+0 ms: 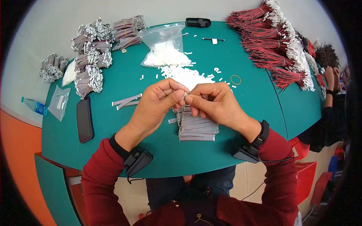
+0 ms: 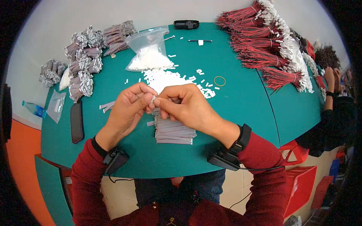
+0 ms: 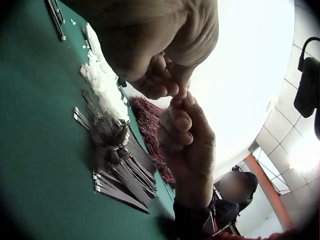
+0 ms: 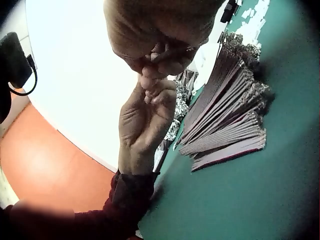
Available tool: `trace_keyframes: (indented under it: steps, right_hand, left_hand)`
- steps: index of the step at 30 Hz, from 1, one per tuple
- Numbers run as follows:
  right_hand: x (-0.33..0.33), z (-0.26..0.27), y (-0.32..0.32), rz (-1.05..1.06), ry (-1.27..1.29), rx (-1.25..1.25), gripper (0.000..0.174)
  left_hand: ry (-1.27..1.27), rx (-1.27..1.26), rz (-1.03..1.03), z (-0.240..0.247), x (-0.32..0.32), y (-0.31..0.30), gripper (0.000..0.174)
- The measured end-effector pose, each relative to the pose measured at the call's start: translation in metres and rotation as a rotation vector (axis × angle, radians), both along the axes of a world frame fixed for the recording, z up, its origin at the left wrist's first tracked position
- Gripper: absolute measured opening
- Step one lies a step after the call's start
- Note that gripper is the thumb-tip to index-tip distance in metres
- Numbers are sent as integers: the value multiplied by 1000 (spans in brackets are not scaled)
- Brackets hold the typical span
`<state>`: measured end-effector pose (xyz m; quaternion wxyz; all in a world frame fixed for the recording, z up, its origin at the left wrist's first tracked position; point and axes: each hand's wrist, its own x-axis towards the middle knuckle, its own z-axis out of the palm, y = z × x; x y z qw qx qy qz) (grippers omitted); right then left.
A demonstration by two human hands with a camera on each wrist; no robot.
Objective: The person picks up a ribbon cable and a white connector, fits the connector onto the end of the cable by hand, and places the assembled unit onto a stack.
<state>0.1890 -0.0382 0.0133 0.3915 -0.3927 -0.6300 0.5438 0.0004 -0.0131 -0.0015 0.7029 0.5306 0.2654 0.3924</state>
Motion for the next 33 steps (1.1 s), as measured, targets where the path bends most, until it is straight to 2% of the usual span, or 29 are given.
trace_keyframes:
  steps: [14,26,33]
  right_hand:
    - [0,-3,2,39,28,-11,22]
    - [2,-4,3,26,33,-35,22]
    - [0,0,0,13,58,-43,21]
  left_hand:
    - [-2,29,7,0,1,-2,15]
    - [23,175,59,-2,3,-3,15]
    - [40,157,86,-2,3,-3,14]
